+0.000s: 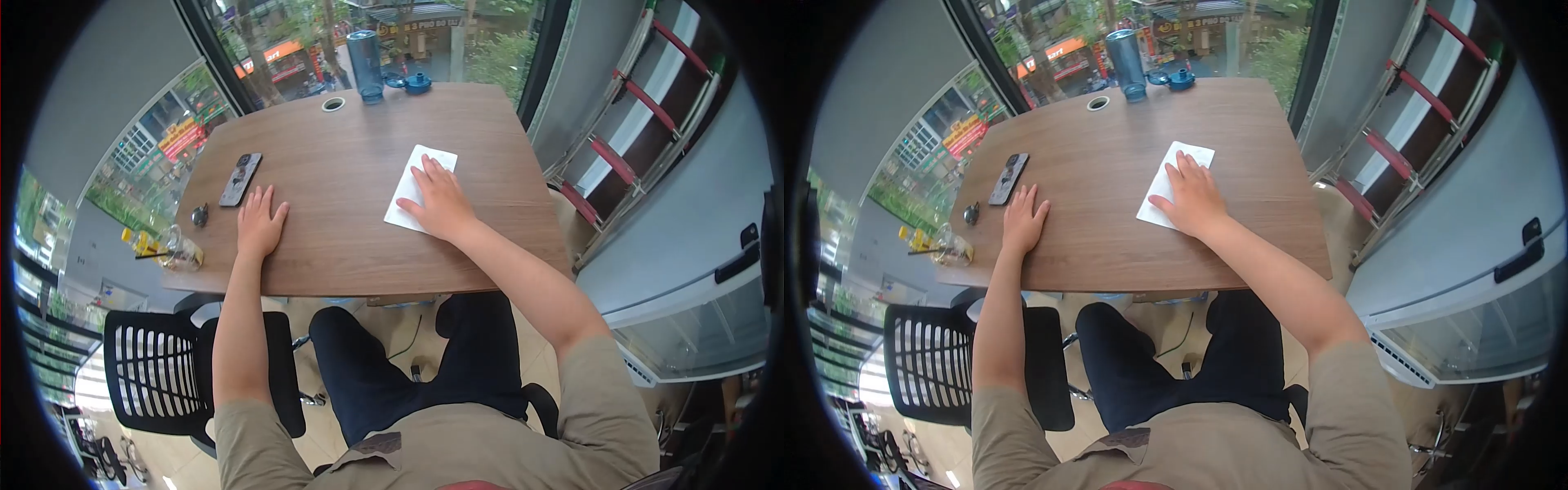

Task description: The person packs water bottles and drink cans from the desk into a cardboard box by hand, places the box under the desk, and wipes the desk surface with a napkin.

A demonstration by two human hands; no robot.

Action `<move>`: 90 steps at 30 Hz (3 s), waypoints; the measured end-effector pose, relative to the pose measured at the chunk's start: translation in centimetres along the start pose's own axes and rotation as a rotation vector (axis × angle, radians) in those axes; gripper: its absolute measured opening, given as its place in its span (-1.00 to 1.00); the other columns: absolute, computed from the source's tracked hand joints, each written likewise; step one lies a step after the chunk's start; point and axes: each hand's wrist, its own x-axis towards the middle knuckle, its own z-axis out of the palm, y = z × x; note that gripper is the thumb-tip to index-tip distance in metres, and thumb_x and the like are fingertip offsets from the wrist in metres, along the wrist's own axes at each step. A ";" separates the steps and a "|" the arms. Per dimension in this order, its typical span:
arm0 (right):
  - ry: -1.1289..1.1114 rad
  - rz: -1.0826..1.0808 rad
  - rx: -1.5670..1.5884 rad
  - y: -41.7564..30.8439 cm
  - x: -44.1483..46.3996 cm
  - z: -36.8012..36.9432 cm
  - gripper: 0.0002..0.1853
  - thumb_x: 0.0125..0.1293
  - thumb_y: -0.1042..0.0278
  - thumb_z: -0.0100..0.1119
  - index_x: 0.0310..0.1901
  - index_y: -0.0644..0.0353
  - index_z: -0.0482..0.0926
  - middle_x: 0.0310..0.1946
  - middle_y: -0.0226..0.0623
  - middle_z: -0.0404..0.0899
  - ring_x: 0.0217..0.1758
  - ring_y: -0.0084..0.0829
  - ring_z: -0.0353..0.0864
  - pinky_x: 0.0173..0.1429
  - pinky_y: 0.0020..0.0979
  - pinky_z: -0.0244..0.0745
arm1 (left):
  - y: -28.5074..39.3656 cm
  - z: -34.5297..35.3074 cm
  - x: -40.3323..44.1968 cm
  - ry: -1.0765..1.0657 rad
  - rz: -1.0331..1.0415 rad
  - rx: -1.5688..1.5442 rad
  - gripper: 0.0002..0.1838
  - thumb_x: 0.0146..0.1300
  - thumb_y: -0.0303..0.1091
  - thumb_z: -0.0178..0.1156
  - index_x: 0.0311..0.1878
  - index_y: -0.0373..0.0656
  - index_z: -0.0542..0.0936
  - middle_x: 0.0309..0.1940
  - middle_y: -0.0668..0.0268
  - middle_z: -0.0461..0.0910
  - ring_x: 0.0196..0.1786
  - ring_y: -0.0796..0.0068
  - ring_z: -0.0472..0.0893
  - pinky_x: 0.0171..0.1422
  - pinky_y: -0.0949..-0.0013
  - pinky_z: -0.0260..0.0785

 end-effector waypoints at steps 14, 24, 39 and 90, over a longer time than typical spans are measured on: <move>-0.248 0.122 -0.178 14.6 2.7 -3.9 -0.14 0.66 -0.31 -0.14 0.69 0.25 0.19 0.76 0.05 0.03 0.84 -0.04 -0.02 0.85 -0.05 -0.15 | 0.2 -0.2 -0.3 -0.019 -0.029 -0.033 -0.22 0.62 0.27 0.00 0.73 0.06 0.28 0.78 0.16 0.13 0.81 0.21 0.04 0.85 0.02 -0.21; -0.491 -0.193 -0.017 9.4 -6.8 -13.4 -0.42 0.63 0.10 0.12 0.55 0.21 0.43 0.68 -0.02 0.27 0.76 -0.08 0.18 0.80 -0.03 0.05 | 0.5 0.0 -0.3 0.013 -0.038 -0.029 -0.25 0.63 0.23 0.01 0.71 0.04 0.31 0.76 0.15 0.17 0.80 0.19 0.07 0.85 0.01 -0.17; 0.070 -0.075 -0.054 13.8 7.8 -2.4 -0.62 0.49 0.15 0.28 0.20 0.18 0.68 0.12 -0.14 0.71 0.22 -0.06 0.68 0.34 -0.04 0.52 | 0.8 -0.8 -0.5 0.041 -0.030 -0.058 -0.28 0.62 0.17 0.07 0.68 -0.01 0.35 0.74 0.11 0.21 0.79 0.14 0.12 0.84 0.00 -0.15; -0.261 -0.098 -0.115 16.9 -8.3 -10.5 -0.22 0.66 -0.17 0.01 0.68 0.20 0.23 0.73 0.03 0.14 0.81 -0.06 0.06 0.85 -0.05 -0.11 | 0.0 0.1 -0.6 0.070 -0.021 -0.070 -0.32 0.62 0.14 0.07 0.63 -0.04 0.42 0.71 0.13 0.28 0.75 0.12 0.20 0.81 0.02 0.00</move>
